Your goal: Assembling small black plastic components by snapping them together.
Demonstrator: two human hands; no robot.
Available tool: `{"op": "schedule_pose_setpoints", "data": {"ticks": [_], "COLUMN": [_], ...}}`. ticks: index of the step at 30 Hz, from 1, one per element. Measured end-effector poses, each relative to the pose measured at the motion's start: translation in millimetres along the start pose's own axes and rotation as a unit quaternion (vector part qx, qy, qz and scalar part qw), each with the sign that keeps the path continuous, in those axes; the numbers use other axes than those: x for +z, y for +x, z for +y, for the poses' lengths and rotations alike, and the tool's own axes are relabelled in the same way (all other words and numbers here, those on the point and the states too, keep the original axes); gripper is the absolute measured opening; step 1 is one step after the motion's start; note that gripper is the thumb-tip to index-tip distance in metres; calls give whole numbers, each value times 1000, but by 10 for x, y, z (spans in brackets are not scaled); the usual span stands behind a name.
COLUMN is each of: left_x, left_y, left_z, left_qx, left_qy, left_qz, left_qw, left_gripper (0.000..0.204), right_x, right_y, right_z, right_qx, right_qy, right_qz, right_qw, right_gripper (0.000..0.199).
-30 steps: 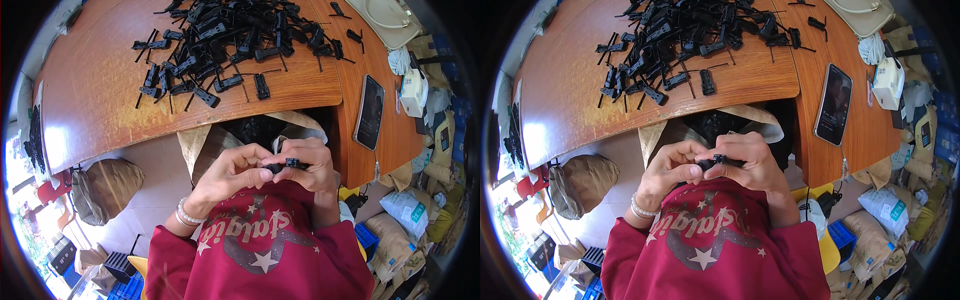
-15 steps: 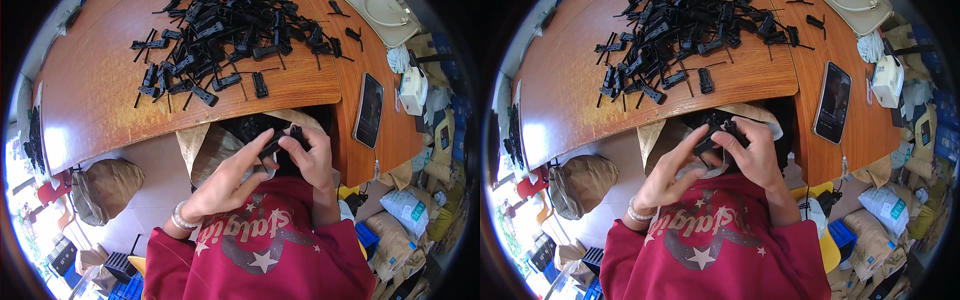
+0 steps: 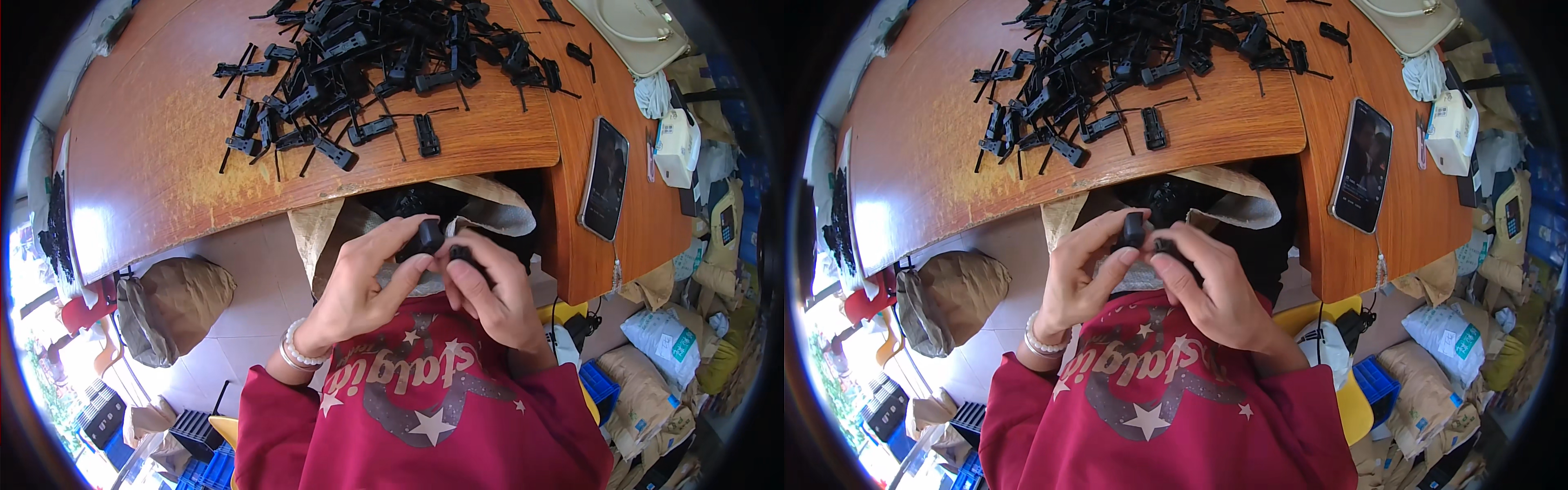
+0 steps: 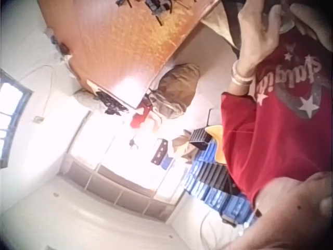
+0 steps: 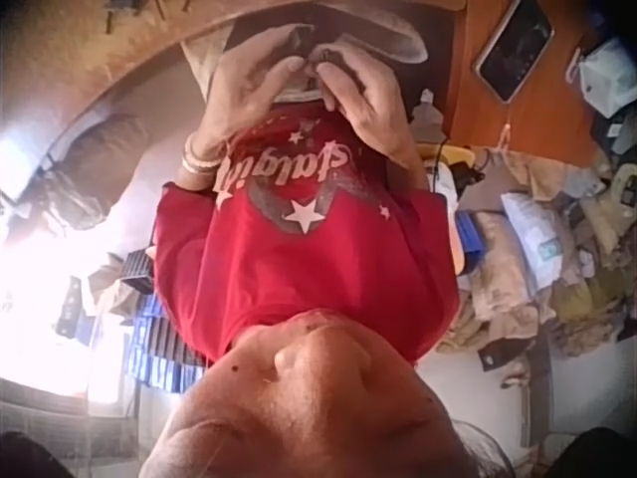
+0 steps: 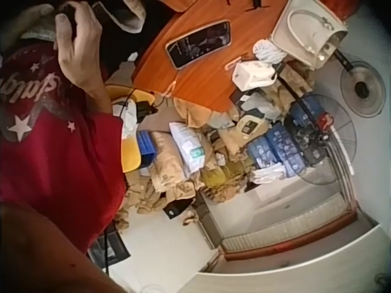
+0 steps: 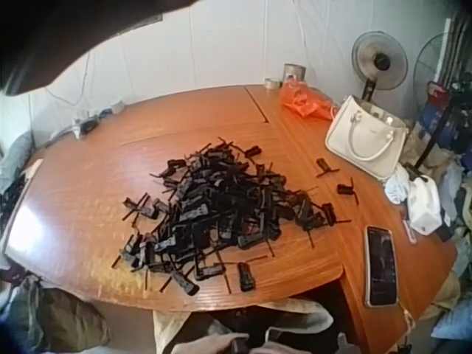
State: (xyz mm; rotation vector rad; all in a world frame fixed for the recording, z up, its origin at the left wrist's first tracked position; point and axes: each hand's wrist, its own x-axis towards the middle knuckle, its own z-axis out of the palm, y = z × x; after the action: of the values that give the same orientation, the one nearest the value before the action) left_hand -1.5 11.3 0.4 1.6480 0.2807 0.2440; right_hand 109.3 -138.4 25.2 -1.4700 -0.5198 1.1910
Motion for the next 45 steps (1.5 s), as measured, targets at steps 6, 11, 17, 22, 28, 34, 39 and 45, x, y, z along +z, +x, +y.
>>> {"op": "schedule_pose_setpoints", "data": {"ticks": [6, 11, 17, 22, 28, 34, 39, 45], "left_x": [-32, -38, -79, -312, -192, -129, -53, -200], "left_y": [-17, -35, -22, -78, -72, -46, 84, 29], "left_z": [52, 26, -35, 5, -47, -145, 2, -102], "left_qx": [49, 99, 81, 30, 59, 73, 108, -22], "left_qy": [76, 124, 121, 193, 263, 256, 187, -142], "left_qz": [-4, 4, -9, -7, -54, -29, 26, -105], "left_qw": [996, 987, 989, 981, 962, 963, 976, 984], "left_gripper": [34, 35, 35, 36, 39, 36, 37, 44], "right_x": [16, 12, -97, -129, -95, -239, -253, -222], "right_y": [56, 82, 184, 646, 1081, 849, 443, 315], "right_z": [17, 13, 156, 256, 295, 311, 144, 115], "right_qx": [-102, -63, -62, -331, -249, -242, -288, -328], "right_qy": [-106, -65, -31, -269, -456, -181, -117, -89], "right_qz": [-8, -27, -77, 82, 308, 356, 133, -10], "right_qw": [989, 996, 995, 901, 797, 884, 941, 941], "right_gripper": [21, 20, 20, 23, 32, 23, 13, 32]}}
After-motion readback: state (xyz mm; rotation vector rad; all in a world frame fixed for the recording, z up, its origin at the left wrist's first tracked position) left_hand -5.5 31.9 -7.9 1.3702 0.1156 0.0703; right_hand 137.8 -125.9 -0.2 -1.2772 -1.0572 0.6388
